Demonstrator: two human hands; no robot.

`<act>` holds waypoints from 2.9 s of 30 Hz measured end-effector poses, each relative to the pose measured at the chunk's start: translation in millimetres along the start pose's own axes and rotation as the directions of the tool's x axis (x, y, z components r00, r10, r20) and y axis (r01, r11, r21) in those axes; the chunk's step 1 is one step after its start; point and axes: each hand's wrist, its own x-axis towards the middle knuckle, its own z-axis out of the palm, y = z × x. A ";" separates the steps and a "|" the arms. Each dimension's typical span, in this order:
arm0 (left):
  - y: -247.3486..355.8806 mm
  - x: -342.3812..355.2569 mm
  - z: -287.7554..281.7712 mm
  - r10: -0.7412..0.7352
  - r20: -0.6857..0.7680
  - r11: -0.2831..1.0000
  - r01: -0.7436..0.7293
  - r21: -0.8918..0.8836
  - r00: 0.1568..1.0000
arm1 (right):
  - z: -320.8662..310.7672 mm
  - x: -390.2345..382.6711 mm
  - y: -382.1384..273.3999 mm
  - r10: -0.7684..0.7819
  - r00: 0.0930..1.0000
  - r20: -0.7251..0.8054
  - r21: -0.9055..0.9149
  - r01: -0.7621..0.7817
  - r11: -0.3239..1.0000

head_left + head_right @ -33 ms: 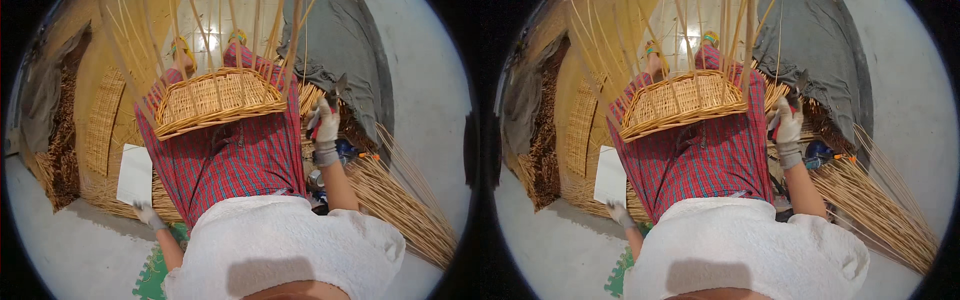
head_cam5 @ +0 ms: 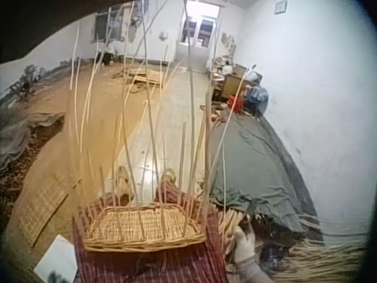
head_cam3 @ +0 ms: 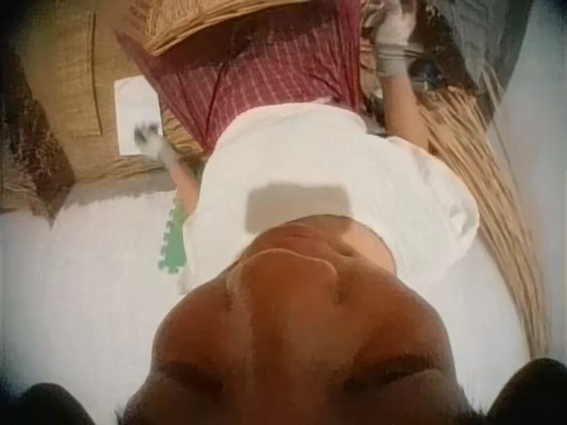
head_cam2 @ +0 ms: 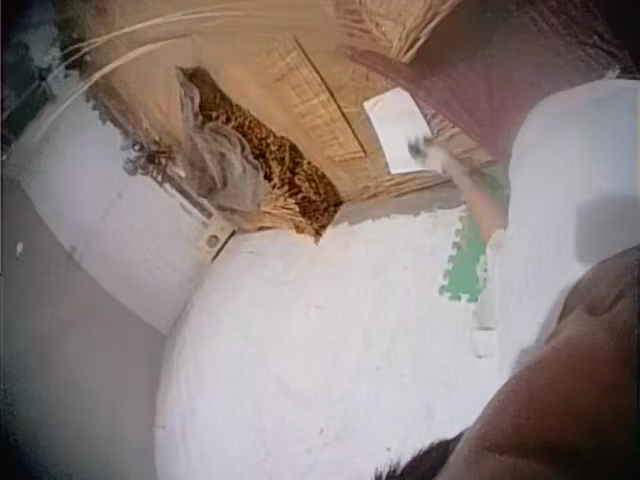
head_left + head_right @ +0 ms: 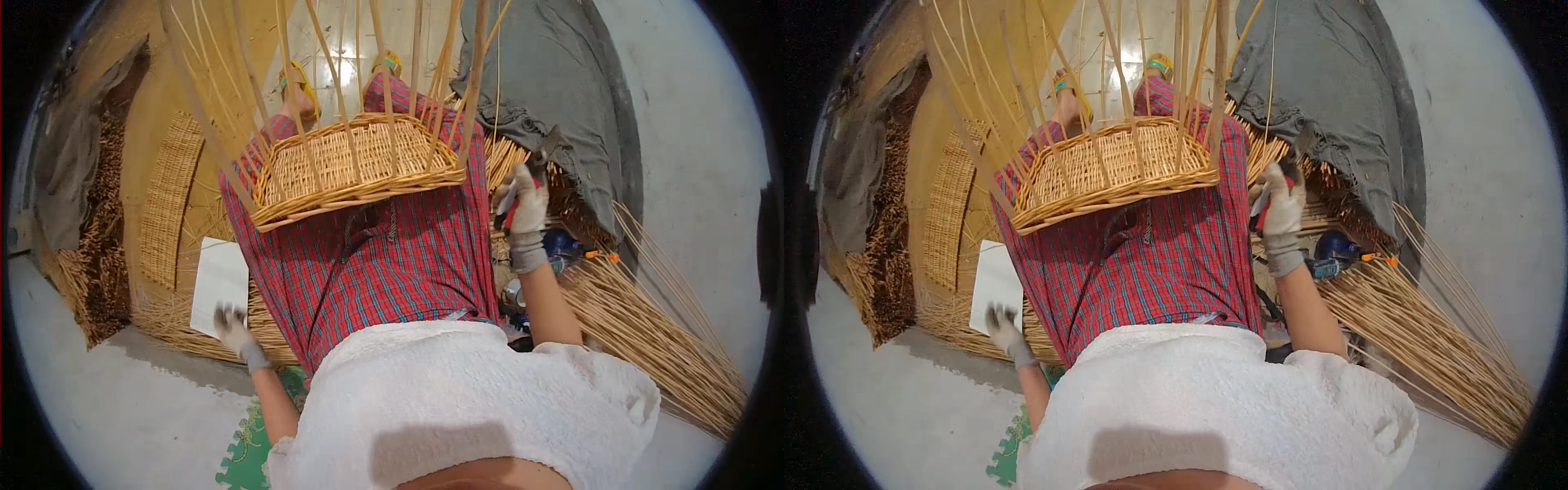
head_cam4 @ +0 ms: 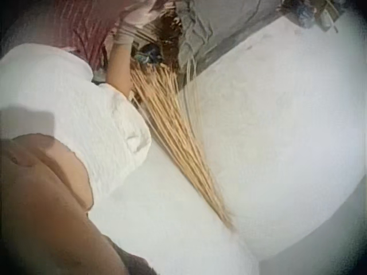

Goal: Weaving a wicker basket using long wooden strips and cutting them with shears.

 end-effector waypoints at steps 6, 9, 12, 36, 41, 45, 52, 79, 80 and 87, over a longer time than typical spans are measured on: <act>185.8 -159.7 233.4 0.475 0.873 0.731 -0.603 -0.320 0.112 | 9.2 -16.5 68.8 -0.160 0.985 -0.065 -0.216 0.142 0.966; 204.3 -223.0 301.5 0.250 0.945 0.915 -0.372 -0.159 0.210 | 13.1 -32.0 70.9 -0.253 0.966 0.054 -0.424 0.252 0.870; 174.1 -221.5 360.5 0.314 0.873 0.695 -0.717 0.057 0.373 | 24.2 -54.6 55.3 -0.318 0.942 0.106 -0.266 0.335 0.904; 263.8 -181.8 178.3 0.295 0.955 0.954 -0.055 -0.293 0.033 | 4.8 46.5 -46.3 -0.179 0.916 0.358 0.033 0.179 0.983; 268.0 -130.5 214.9 0.228 0.957 0.968 0.062 -0.242 0.178 | 39.2 19.9 -91.2 -0.525 0.830 0.188 0.261 0.473 0.842; 237.5 -94.0 239.8 0.311 0.901 0.939 0.049 -0.341 0.303 | 44.5 7.6 -71.4 -0.585 0.790 0.185 -0.048 0.601 0.798; 204.7 -73.2 196.5 0.148 0.838 0.981 0.027 -0.190 0.525 | 83.7 -21.1 -19.7 -0.404 0.891 0.208 0.070 0.399 0.914; 216.0 -167.1 225.0 0.359 0.854 0.027 -0.910 -0.414 -0.377 | 39.6 -64.1 -42.8 0.028 0.827 0.562 -0.809 0.542 0.226; 213.7 -166.8 225.7 0.373 0.801 0.029 -0.857 -0.514 -0.468 | 36.0 -49.4 -36.6 -0.193 0.720 0.666 -0.730 0.683 0.027; 221.0 -186.0 210.2 0.491 0.735 0.088 -0.813 -0.575 -0.467 | 74.6 -33.8 -19.3 -0.232 0.516 0.824 -0.544 0.835 -0.076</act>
